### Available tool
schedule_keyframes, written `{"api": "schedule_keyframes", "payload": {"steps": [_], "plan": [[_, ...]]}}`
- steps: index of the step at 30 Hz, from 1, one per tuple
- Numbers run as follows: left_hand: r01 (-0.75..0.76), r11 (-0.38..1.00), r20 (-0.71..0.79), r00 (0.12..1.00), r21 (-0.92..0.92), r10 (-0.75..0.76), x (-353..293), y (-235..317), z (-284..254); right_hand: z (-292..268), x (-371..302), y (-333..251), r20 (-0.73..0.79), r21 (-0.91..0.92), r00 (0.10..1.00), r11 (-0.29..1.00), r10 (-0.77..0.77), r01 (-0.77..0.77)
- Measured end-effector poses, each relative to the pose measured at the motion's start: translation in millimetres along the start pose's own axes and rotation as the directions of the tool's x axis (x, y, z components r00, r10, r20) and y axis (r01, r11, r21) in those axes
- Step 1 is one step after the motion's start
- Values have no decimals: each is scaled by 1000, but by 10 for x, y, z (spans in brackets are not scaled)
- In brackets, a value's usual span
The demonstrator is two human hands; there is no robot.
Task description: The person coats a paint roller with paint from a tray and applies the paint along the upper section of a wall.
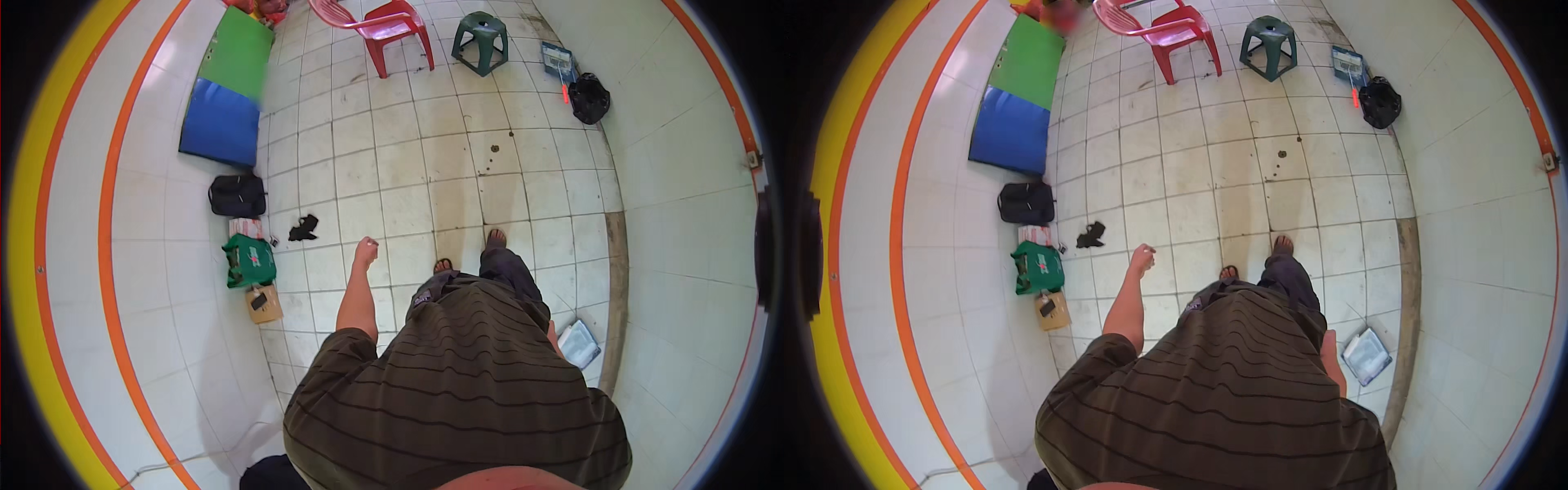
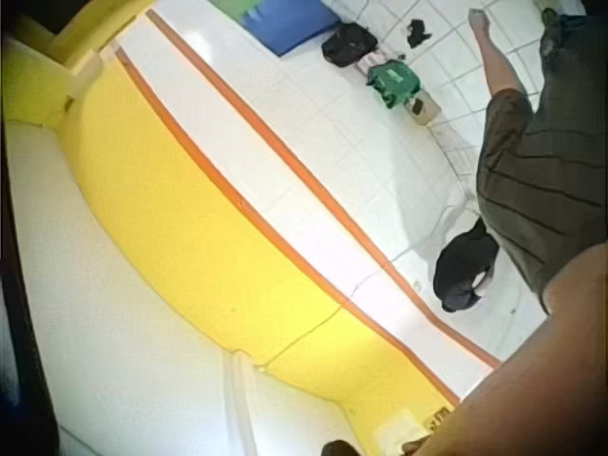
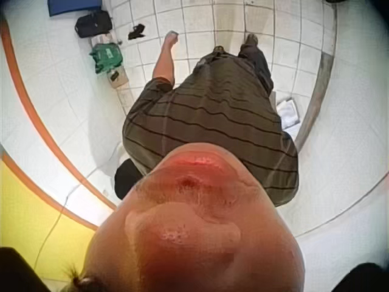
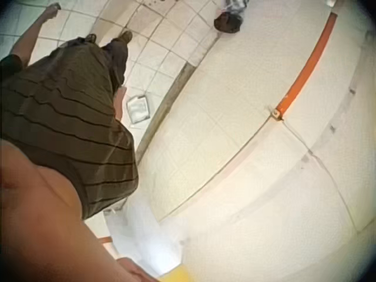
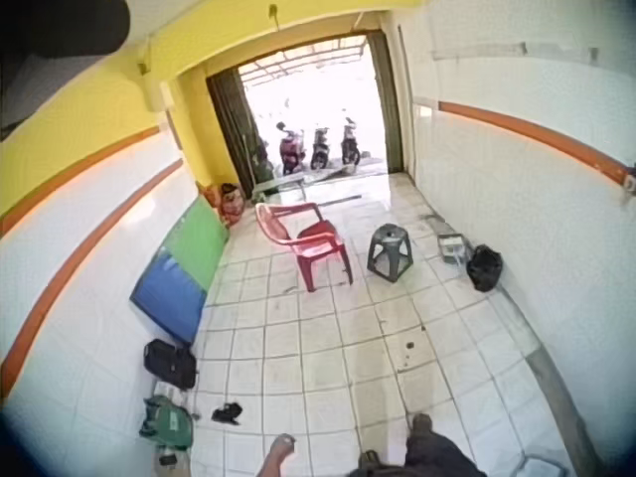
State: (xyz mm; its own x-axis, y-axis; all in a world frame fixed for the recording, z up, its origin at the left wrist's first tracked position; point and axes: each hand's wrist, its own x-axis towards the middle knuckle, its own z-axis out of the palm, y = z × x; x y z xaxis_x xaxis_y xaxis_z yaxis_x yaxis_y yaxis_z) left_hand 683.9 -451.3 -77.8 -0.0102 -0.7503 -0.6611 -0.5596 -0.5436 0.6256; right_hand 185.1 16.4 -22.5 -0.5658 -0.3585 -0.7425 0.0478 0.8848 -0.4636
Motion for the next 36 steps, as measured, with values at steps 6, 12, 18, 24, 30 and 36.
{"api": "schedule_keyframes", "payload": {"steps": [6, 12, 18, 24, 30, 36], "plan": [[-239, 967, -142, 958, 86, 249, 484, 1129, 558, 275, 938, -958, 72, -69, 963, 961, -261, 266], [-88, 984, 36, 996, 156, 83, 244, 911, 1301, 171, 2358, -2105, -86, 28, 936, 939, -340, 344], [-65, 902, 155, 988, 426, -2, 625, 1107, 1786, -199, 4111, -3406, 22, 927, 978, 362, 208, -98], [-175, 917, 235, 968, 358, 93, 1834, 2479, 2412, -1135, 4291, -4236, -6, 857, 982, 508, 189, -92], [-358, 708, 394, 911, 609, 122, 2455, 4047, 3027, -1687, 3973, -4083, -94, 815, 981, 579, 169, -22], [-597, 634, 502, 789, 492, 353, 2802, 5300, 4091, -1513, 3556, -3132, -247, 641, 895, 755, 372, -137]]}}
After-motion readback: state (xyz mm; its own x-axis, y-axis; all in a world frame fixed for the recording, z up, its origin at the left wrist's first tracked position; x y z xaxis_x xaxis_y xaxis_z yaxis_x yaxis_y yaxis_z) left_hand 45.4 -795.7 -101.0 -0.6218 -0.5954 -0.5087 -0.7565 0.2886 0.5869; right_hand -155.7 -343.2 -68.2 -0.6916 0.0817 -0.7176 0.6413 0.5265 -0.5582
